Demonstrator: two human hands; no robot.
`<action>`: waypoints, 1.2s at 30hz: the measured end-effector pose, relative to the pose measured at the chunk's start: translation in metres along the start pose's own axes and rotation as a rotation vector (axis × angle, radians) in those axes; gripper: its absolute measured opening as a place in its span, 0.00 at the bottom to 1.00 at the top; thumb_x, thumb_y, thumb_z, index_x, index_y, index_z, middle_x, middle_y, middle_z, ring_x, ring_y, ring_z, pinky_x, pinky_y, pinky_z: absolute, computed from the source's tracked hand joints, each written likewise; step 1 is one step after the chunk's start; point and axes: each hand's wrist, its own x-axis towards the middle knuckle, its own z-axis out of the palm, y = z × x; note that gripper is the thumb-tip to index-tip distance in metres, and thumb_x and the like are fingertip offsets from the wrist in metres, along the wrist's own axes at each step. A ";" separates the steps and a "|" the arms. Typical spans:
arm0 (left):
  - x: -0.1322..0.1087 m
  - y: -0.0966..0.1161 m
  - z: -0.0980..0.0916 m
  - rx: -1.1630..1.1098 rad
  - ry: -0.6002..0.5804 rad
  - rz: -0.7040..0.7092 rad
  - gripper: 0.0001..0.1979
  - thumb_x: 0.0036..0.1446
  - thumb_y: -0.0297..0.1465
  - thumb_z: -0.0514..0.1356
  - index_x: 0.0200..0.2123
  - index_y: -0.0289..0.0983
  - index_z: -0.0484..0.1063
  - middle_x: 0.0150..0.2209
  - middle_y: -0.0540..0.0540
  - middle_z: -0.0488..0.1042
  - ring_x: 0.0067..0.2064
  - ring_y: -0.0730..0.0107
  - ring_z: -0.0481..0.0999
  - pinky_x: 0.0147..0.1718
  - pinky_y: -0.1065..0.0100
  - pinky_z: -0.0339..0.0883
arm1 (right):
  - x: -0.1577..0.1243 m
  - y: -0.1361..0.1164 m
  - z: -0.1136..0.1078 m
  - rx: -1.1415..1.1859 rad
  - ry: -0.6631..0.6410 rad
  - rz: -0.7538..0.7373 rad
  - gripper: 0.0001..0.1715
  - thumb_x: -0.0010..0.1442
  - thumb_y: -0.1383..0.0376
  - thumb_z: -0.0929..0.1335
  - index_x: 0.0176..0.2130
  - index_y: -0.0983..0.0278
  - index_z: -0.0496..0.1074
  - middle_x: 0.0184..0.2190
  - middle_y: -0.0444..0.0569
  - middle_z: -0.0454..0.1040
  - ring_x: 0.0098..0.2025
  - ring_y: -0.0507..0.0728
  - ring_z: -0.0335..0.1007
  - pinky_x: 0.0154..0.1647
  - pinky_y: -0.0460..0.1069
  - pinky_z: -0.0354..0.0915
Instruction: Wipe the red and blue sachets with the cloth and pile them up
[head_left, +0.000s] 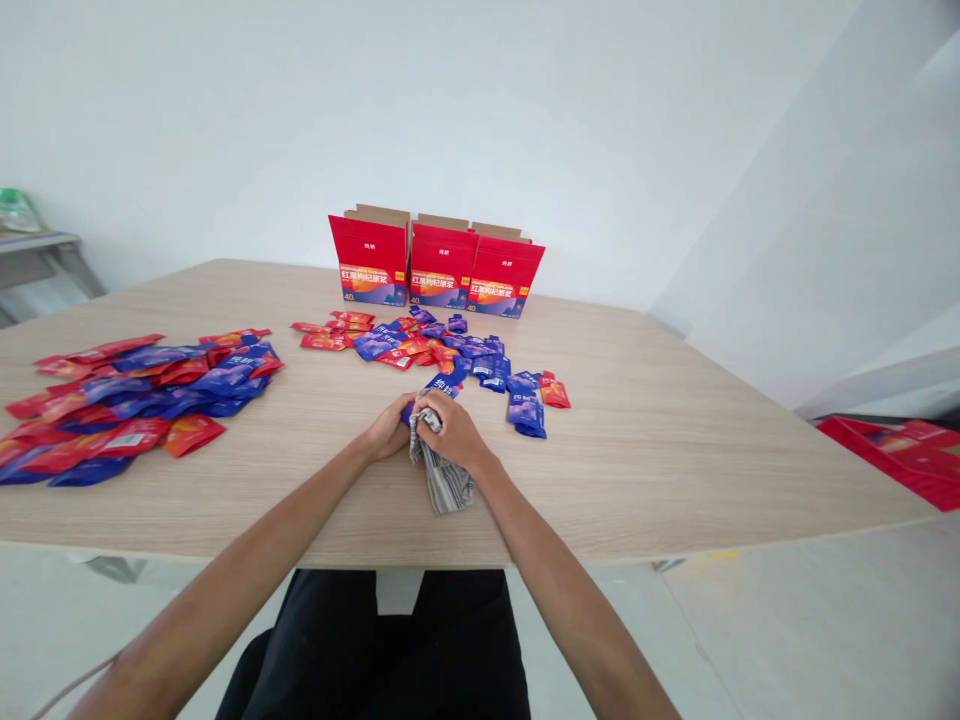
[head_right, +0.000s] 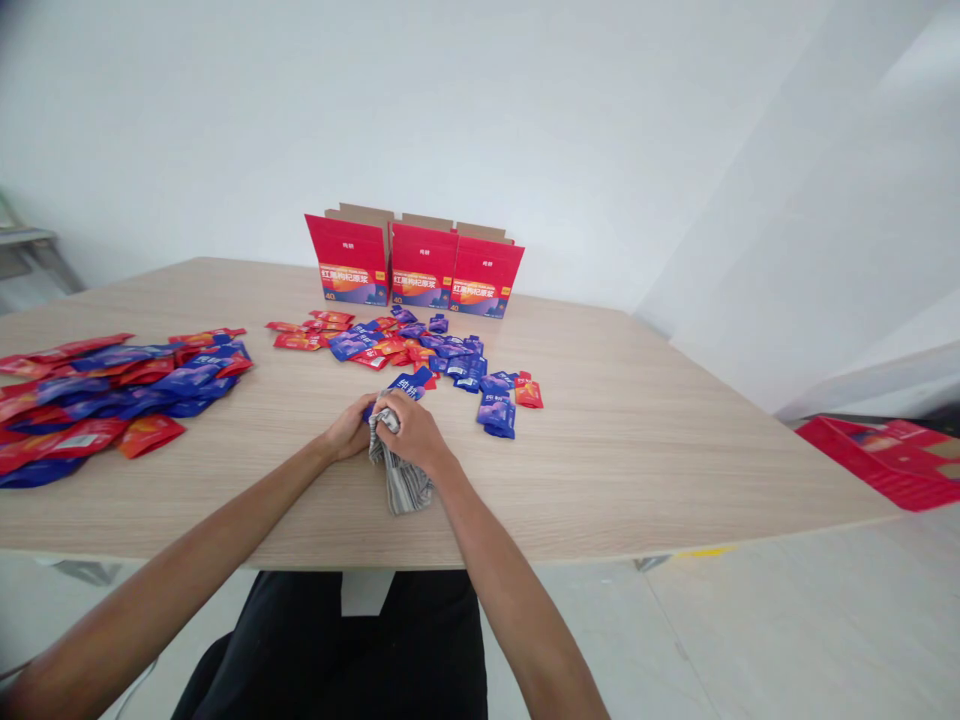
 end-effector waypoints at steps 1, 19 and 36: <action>0.000 0.000 0.000 -0.007 0.004 0.004 0.10 0.60 0.30 0.57 0.31 0.32 0.77 0.32 0.42 0.80 0.37 0.62 0.78 0.42 0.66 0.70 | 0.001 0.001 -0.003 -0.012 0.077 0.021 0.08 0.58 0.70 0.64 0.38 0.59 0.68 0.40 0.47 0.71 0.44 0.57 0.69 0.48 0.51 0.65; -0.002 0.007 0.000 -0.042 0.027 -0.070 0.16 0.62 0.34 0.54 0.39 0.30 0.78 0.38 0.39 0.82 0.44 0.54 0.80 0.48 0.58 0.71 | -0.001 -0.002 0.004 0.058 -0.268 -0.035 0.09 0.54 0.72 0.66 0.36 0.61 0.71 0.36 0.45 0.72 0.40 0.56 0.69 0.45 0.49 0.65; -0.002 0.007 0.001 -0.095 0.028 -0.025 0.14 0.62 0.30 0.52 0.31 0.31 0.76 0.29 0.43 0.79 0.31 0.63 0.78 0.40 0.63 0.72 | 0.001 0.001 -0.009 0.038 -0.056 -0.015 0.08 0.55 0.72 0.65 0.36 0.62 0.70 0.36 0.46 0.71 0.41 0.56 0.68 0.46 0.49 0.63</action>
